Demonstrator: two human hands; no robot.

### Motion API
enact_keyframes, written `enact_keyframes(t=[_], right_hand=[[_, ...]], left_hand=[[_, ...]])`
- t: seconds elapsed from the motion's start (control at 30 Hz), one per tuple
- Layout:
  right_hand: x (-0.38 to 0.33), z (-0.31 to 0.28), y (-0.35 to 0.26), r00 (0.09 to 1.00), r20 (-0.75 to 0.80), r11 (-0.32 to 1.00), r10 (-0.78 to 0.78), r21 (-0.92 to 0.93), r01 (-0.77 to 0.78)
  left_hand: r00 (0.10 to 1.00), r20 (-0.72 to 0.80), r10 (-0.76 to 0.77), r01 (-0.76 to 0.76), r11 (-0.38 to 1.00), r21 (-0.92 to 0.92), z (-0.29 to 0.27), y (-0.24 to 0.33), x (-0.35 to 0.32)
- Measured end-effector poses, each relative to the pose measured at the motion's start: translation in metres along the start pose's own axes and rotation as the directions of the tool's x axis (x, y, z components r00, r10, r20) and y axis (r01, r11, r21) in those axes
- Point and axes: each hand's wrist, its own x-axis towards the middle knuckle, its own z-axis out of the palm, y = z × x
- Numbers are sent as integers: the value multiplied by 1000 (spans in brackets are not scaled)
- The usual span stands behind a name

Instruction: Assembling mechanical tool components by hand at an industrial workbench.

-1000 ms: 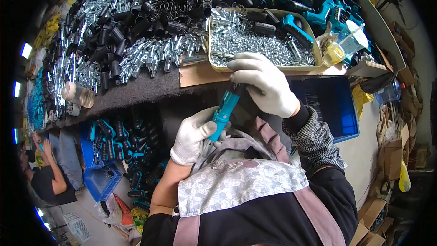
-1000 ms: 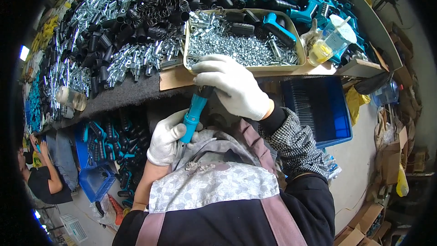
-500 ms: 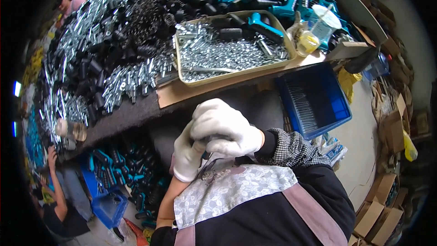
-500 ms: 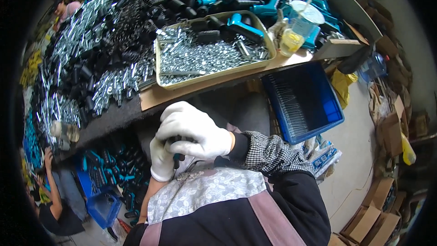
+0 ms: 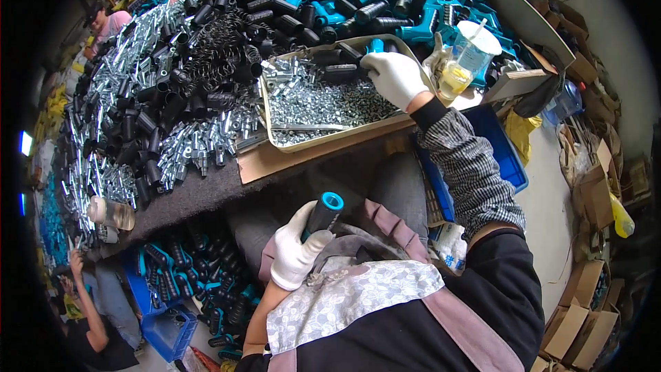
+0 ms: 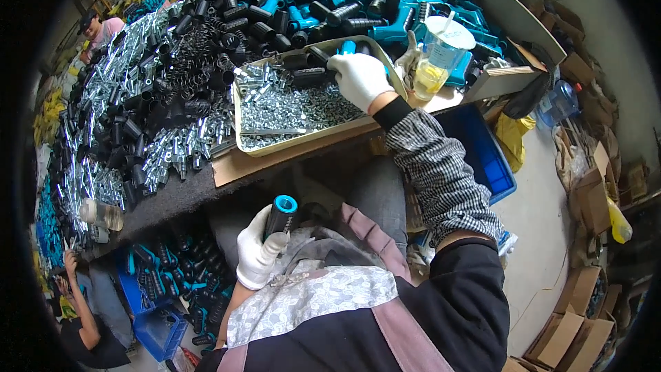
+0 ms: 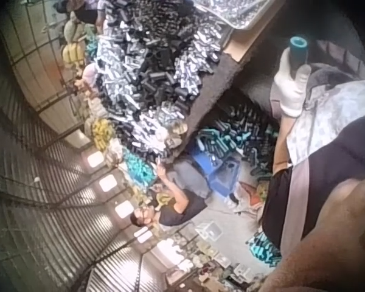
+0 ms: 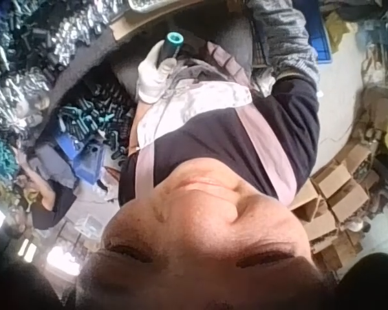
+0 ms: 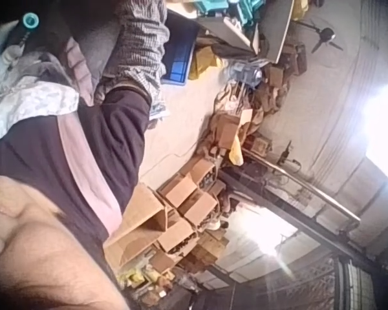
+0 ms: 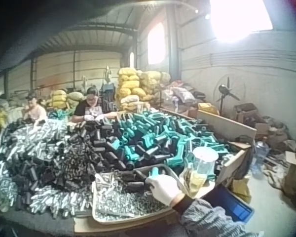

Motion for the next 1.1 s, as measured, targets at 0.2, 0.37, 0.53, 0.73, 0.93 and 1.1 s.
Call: enact_keyframes(t=[0.2,0.37,0.53,0.73,0.93,1.1], right_hand=[[17,28,-14,996,88,955,6,-296,21],[24,21,-12,962,235,964,136,-256,-74],[16,4,-5,935,328,953,136,-300,-33],[15,12,-5,944,256,932,210,-343,-115],[3,-34,-3,996,-55,991,72,-112,-78],[-29,-66,-62,991,135,804,23,587,-98]], left_hand=[[1000,-7,6,-5,999,49,-2,0,0],[1000,-16,8,-7,999,48,-4,2,-3],[999,-39,7,-5,998,64,-10,2,-7],[998,-55,10,-7,998,64,-11,6,-4],[996,-93,-3,7,999,43,-12,-6,-2],[996,-86,-8,12,999,46,-20,-12,4]])
